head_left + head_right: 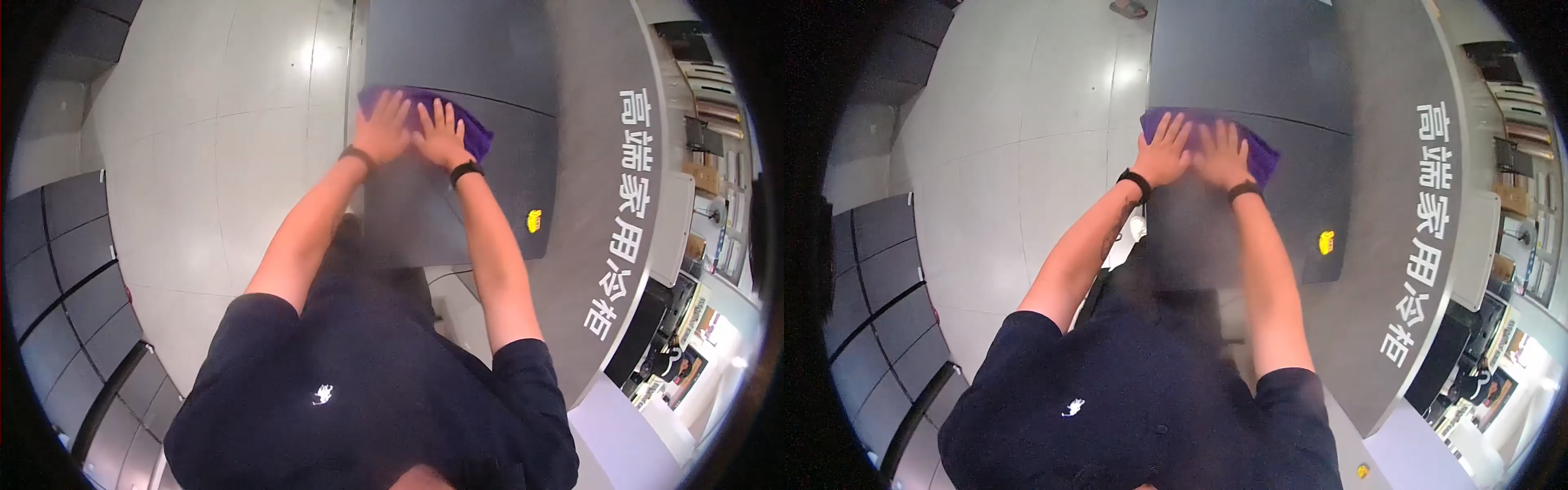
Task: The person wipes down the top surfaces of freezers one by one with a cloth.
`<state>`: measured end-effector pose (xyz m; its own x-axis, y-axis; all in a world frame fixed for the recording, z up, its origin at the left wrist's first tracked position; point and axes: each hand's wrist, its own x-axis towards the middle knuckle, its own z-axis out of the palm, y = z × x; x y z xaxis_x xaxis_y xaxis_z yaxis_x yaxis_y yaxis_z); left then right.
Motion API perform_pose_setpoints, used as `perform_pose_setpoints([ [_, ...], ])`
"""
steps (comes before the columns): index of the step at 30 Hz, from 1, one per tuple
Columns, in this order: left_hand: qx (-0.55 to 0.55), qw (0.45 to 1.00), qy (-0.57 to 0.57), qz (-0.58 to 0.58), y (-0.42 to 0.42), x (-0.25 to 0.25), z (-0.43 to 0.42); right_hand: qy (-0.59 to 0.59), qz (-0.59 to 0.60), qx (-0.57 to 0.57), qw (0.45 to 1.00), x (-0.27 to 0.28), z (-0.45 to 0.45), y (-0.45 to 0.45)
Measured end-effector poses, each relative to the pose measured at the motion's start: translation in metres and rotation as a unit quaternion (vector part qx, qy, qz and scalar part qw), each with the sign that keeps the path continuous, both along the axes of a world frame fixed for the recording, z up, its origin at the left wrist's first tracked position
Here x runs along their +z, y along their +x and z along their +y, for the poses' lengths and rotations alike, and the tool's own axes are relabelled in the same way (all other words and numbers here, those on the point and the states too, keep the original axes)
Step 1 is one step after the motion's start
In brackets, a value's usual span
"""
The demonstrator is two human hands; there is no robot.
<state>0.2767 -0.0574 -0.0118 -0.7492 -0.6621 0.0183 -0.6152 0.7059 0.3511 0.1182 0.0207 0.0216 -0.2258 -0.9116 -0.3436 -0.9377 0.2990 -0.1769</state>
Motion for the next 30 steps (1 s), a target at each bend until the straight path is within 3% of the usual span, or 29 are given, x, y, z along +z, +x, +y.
perform_pose_setpoints([
  [3, -0.001, 0.996, 0.061, -0.066, -0.015, 0.036, -0.018, -0.004, -0.010, -0.020, 1.000, 0.001, -0.014, -0.006],
  [8, 0.010, 0.997, 0.062, -0.043, -0.015, 0.019, -0.011, 0.024, -0.014, -0.013, 1.000, 0.002, -0.009, -0.005],
  [11, 0.018, 0.994, 0.094, -0.056, -0.008, 0.034, -0.004, 0.035, -0.003, -0.003, 0.999, 0.013, 0.004, 0.006],
  [14, 0.007, 0.993, 0.105, -0.059, 0.012, 0.027, 0.021, -0.072, 0.016, 0.007, 0.997, -0.007, 0.042, 0.025],
  [22, 0.024, 0.998, 0.049, -0.015, 0.071, 0.019, 0.148, -0.151, 0.014, 0.067, 0.986, -0.008, 0.163, 0.064],
  [30, 0.082, 0.994, 0.012, -0.074, 0.087, 0.025, 0.254, -0.241, -0.063, 0.090, 0.964, -0.011, 0.252, 0.069],
])
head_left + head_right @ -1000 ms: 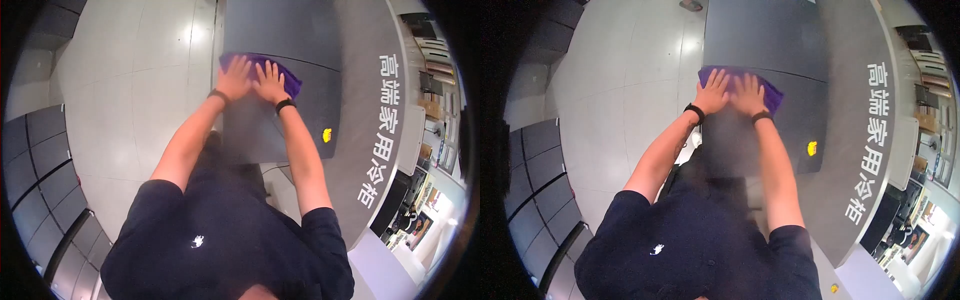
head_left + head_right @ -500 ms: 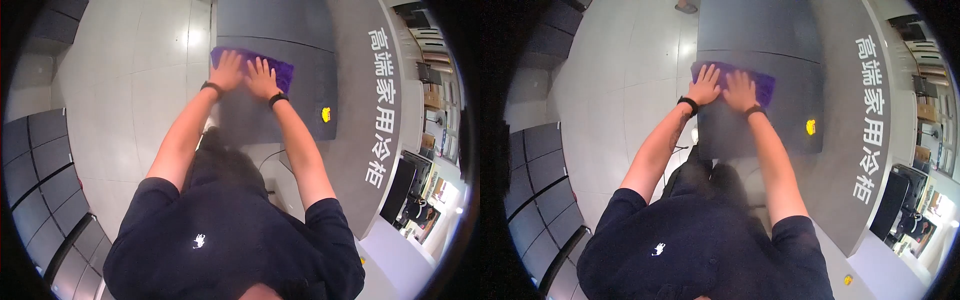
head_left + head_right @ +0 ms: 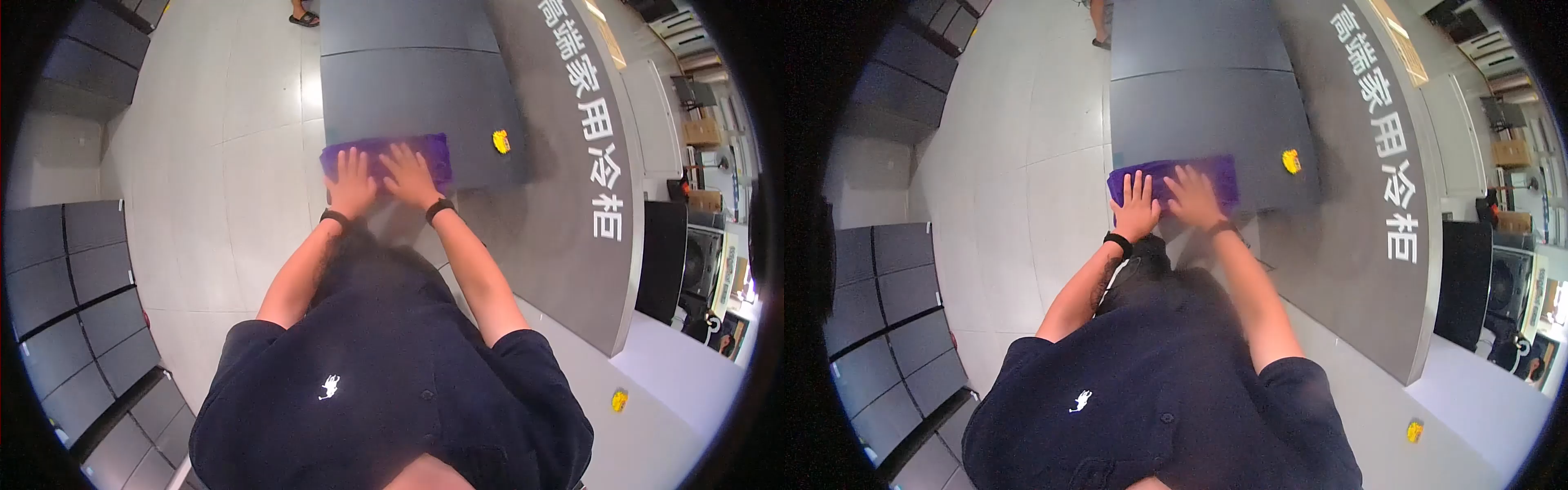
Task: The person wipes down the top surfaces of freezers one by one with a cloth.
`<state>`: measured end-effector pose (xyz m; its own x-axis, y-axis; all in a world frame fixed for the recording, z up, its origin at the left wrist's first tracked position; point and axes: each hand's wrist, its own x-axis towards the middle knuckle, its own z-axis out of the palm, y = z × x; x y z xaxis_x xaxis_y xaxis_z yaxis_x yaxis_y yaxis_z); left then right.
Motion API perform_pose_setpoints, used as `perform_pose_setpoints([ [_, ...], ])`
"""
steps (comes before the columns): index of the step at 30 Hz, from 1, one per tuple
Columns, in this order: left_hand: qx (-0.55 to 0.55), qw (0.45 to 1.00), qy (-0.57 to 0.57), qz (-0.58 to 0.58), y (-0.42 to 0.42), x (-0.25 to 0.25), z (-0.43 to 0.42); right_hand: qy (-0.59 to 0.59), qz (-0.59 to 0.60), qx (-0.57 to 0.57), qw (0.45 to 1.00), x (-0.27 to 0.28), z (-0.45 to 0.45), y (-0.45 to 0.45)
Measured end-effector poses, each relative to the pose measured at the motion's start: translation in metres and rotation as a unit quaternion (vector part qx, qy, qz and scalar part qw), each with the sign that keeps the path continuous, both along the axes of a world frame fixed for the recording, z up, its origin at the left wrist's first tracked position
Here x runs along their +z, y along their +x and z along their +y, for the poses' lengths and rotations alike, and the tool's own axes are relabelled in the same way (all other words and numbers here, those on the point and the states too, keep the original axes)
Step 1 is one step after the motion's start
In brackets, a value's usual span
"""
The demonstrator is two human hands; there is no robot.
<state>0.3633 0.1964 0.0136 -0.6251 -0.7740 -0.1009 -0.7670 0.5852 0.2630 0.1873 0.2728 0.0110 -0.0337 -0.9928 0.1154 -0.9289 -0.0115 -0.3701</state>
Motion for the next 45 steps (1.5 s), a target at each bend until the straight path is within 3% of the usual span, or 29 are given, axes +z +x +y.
perform_pose_setpoints([
  [4, -0.030, 0.998, -0.020, -0.043, -0.003, 0.009, 0.026, -0.031, -0.015, -0.029, 0.999, -0.008, 0.041, -0.004],
  [7, -0.042, 0.998, 0.007, -0.055, -0.010, 0.019, 0.047, -0.015, 0.037, -0.132, 0.990, 0.002, 0.064, 0.005],
  [10, -0.040, 0.998, 0.021, -0.038, -0.015, 0.020, 0.049, 0.043, 0.014, -0.197, 0.979, -0.004, 0.067, 0.007],
  [16, -0.066, 0.996, 0.049, -0.037, -0.016, 0.013, 0.030, 0.026, 0.032, -0.322, 0.946, -0.004, 0.045, 0.010],
  [32, -0.129, 0.989, 0.073, -0.015, -0.084, 0.004, -0.095, 0.108, 0.040, -0.318, 0.941, -0.015, -0.074, -0.074],
  [45, -0.065, 0.994, 0.051, 0.077, -0.195, -0.008, -0.224, 0.180, -0.011, -0.380, 0.907, -0.005, -0.220, -0.183],
])
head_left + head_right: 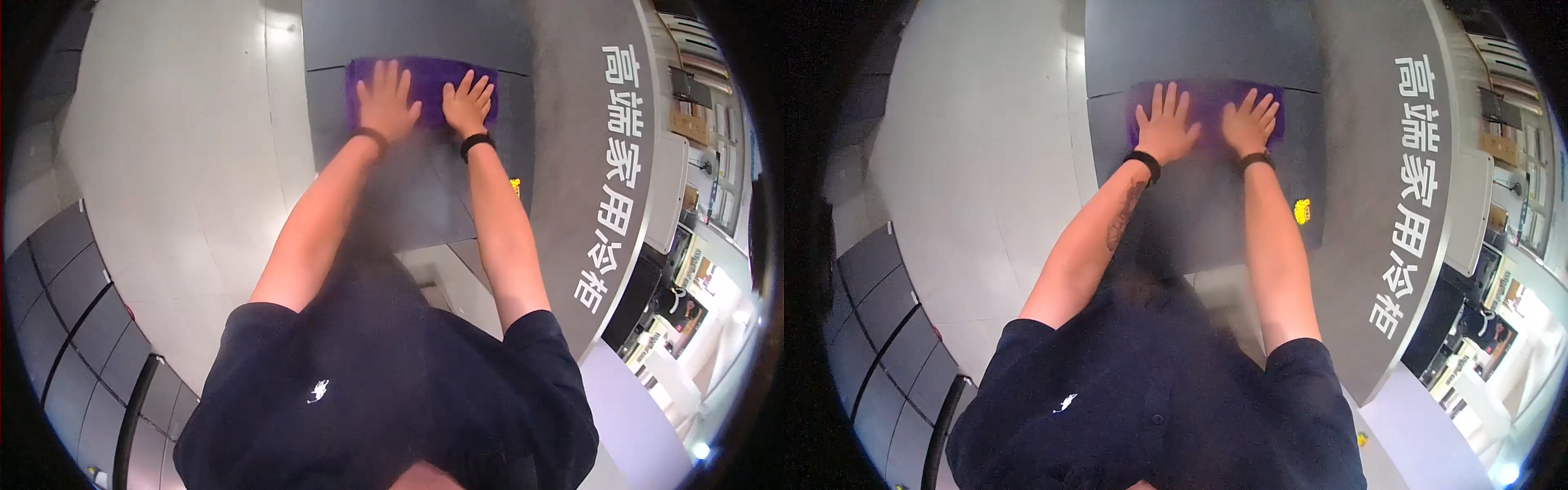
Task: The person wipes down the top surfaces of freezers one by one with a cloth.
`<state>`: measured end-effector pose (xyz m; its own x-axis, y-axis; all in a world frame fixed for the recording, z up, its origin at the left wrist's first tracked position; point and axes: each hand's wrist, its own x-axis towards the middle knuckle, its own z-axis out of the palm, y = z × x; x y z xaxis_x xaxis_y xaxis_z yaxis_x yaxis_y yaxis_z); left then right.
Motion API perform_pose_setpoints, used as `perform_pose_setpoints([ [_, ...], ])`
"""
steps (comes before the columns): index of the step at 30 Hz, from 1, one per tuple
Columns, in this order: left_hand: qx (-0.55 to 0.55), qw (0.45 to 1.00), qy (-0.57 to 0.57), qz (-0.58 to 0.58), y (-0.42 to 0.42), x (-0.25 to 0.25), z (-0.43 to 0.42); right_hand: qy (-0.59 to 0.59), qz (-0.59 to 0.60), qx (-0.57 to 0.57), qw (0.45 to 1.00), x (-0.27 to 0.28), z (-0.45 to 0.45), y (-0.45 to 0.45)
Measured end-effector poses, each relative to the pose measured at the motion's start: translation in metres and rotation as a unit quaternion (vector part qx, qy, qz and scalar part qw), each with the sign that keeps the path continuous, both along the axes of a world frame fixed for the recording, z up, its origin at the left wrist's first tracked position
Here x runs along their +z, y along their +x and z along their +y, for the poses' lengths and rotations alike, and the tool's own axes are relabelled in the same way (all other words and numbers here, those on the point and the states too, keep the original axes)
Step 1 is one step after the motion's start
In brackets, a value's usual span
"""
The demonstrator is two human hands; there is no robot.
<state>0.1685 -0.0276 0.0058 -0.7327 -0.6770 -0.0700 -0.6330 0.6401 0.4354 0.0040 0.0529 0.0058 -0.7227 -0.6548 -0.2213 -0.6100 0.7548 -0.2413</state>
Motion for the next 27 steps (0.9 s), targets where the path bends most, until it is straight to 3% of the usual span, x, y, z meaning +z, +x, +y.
perform_pose_setpoints([
  [11, 0.033, 0.998, -0.045, 0.011, -0.024, -0.012, -0.010, 0.011, -0.019, 0.019, 1.000, 0.003, -0.014, -0.027],
  [16, -0.011, 0.998, -0.044, -0.034, 0.014, -0.006, 0.008, -0.028, 0.028, 0.042, 0.998, -0.010, 0.045, 0.019],
  [21, -0.007, 0.997, -0.014, -0.080, 0.064, 0.004, 0.081, -0.056, 0.016, 0.073, 0.996, -0.005, 0.123, 0.076],
  [24, 0.009, 0.995, 0.002, -0.103, 0.084, 0.009, 0.131, -0.120, 0.111, 0.098, 0.982, -0.013, 0.171, 0.094],
  [27, 0.010, 0.995, -0.010, -0.103, 0.099, 0.010, 0.178, -0.147, 0.112, 0.100, 0.978, -0.016, 0.214, 0.105],
])
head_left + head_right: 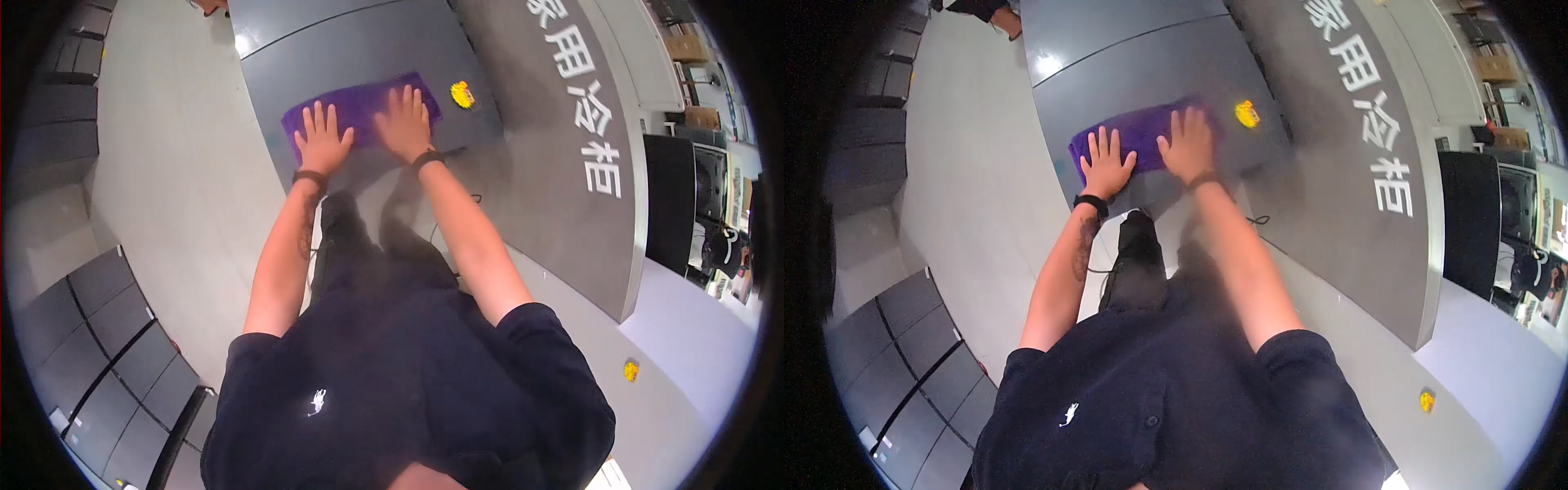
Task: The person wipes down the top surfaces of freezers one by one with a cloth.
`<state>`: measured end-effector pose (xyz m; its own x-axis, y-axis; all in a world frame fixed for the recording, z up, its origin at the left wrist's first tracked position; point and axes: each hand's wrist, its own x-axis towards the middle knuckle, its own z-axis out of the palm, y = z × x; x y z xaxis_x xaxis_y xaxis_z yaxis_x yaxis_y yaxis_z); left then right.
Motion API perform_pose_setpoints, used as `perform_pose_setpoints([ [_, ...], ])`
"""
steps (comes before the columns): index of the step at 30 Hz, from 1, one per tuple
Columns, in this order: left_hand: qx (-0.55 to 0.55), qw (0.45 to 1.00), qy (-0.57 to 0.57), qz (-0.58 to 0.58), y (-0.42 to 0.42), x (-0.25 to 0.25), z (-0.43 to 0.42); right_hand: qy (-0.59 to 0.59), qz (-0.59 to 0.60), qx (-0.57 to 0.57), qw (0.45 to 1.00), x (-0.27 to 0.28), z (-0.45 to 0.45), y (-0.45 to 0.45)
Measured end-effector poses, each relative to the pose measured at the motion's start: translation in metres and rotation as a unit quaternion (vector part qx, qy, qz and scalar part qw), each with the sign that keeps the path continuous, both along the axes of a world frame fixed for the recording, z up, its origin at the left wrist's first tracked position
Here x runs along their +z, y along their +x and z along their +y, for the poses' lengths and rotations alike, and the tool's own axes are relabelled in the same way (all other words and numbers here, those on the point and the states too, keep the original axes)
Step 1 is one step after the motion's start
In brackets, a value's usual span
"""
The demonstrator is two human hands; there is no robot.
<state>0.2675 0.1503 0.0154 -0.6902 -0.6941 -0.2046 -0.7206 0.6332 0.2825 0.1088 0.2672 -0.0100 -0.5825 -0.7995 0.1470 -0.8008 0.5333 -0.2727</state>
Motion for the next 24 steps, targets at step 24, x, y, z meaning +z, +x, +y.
perform_pose_setpoints([
  [24, -0.101, 0.993, -0.009, -0.056, -0.035, 0.021, 0.165, 0.126, -0.165, -0.139, 0.968, 0.047, 0.147, -0.034],
])
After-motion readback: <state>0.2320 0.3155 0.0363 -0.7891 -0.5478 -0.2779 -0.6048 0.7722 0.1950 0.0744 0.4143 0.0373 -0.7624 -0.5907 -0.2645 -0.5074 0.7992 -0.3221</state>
